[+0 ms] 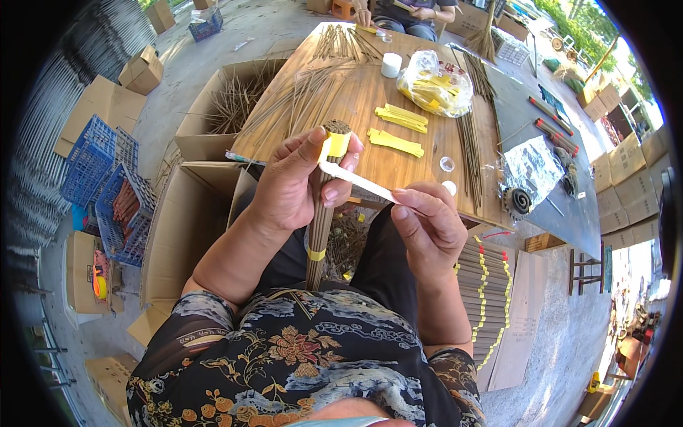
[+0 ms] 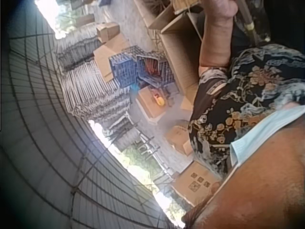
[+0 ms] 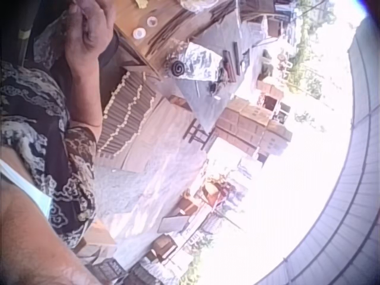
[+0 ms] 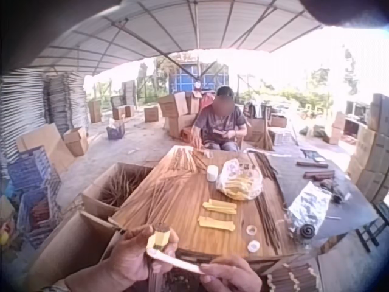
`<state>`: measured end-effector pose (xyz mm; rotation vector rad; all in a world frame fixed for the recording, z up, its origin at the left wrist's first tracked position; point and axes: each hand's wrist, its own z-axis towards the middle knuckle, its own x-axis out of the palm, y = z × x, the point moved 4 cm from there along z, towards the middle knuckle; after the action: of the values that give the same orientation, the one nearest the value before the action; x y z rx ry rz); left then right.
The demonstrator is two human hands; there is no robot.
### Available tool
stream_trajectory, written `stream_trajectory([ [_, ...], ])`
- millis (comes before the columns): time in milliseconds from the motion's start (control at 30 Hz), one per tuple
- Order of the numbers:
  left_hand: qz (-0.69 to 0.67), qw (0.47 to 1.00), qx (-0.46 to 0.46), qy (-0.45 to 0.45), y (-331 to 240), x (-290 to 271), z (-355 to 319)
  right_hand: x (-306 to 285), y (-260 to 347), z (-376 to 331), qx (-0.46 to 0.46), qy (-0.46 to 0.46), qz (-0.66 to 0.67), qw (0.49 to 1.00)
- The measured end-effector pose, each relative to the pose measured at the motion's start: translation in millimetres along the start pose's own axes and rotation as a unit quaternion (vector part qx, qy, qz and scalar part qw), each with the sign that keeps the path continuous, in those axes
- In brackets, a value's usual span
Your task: The person gathers thin sticks into a bundle and secures them with yellow paper strips. They repeatedly wrap and press the strips around the bundle to hold it together, then place the finished bundle aside.
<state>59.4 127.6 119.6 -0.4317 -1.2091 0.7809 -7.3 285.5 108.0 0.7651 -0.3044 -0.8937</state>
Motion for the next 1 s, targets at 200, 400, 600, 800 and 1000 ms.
stream_trajectory([
  [200,0.003,1.000,-0.005,-0.002,-0.1,0.6,-0.4,-4.1,-4.5,0.3,0.041,-0.037,0.133,0.990],
  [400,0.008,1.000,0.000,-0.006,2.1,1.2,0.0,0.7,-2.8,5.8,0.041,-0.021,0.108,0.993],
  [600,0.004,1.000,-0.007,-0.005,1.3,1.4,1.4,3.2,-6.1,3.4,0.063,0.010,0.129,0.990],
  [800,0.012,1.000,-0.006,-0.009,0.2,0.6,0.8,-2.0,-8.0,0.4,0.102,-0.015,0.208,0.973],
  [1000,0.013,1.000,-0.001,0.000,0.4,1.5,1.9,0.2,-5.8,1.8,0.115,-0.023,0.170,0.978],
])
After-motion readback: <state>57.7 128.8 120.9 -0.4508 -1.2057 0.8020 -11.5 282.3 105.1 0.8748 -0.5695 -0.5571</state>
